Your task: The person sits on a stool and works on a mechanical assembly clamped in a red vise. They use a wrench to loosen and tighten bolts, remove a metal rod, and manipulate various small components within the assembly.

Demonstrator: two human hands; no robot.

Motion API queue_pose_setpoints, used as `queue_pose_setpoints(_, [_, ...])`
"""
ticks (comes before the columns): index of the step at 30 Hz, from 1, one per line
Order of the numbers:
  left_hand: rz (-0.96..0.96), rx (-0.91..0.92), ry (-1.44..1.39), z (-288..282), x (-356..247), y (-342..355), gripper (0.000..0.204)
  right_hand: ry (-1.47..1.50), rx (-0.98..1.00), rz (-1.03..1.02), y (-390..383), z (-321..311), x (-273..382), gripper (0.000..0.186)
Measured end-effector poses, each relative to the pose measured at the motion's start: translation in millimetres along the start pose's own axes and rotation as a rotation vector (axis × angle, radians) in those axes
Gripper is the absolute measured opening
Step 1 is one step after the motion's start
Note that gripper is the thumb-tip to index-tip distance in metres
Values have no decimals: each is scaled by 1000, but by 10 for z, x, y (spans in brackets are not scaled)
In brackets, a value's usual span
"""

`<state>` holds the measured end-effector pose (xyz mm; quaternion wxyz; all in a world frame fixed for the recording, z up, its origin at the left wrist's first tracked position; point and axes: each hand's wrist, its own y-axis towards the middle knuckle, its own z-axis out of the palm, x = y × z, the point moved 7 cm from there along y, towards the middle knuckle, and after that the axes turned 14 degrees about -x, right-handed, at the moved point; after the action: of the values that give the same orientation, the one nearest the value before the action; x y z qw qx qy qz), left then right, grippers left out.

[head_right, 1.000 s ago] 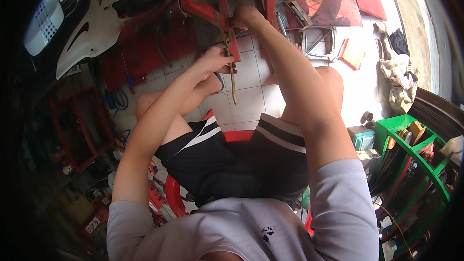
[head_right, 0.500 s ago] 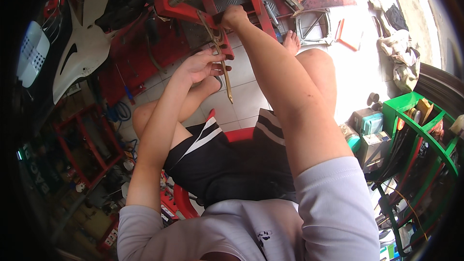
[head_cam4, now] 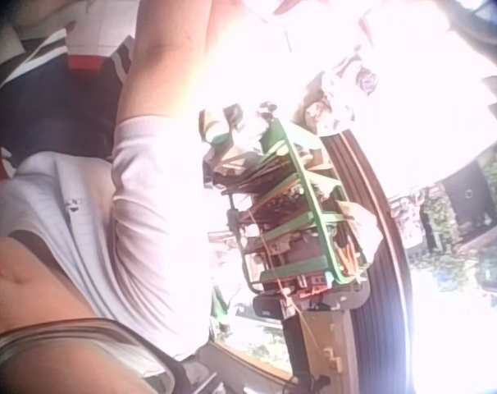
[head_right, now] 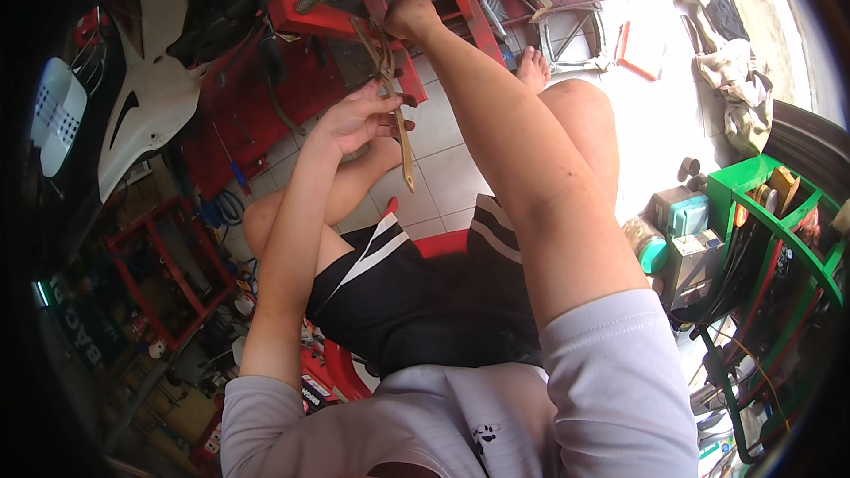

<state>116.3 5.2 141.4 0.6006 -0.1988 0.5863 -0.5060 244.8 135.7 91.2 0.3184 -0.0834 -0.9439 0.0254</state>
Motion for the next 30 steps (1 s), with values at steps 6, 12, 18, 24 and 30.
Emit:
queue_pose_setpoints(6, [-7, -28, -8, 15, -14, -7, 56, 131, -122, -80, -9, -103, 48, 20])
queue_pose_setpoints(12, [-5, -34, -3, 4, -15, -13, 60, 162, -179, -141, 17, -166, 159, 18])
queue_pose_setpoints(18, [-7, -21, -1, 11, 0, 6, 61, 125, -221, -153, -40, -250, 232, 17])
queue_pose_setpoints(24, [-1, -24, 8, 25, -6, 17, 58, 171, -243, -126, -63, -251, 211, 16])
queue_pose_setpoints(30, [5, -36, 38, 0, 8, 43, 54, 208, -295, -97, -123, -271, 236, 14])
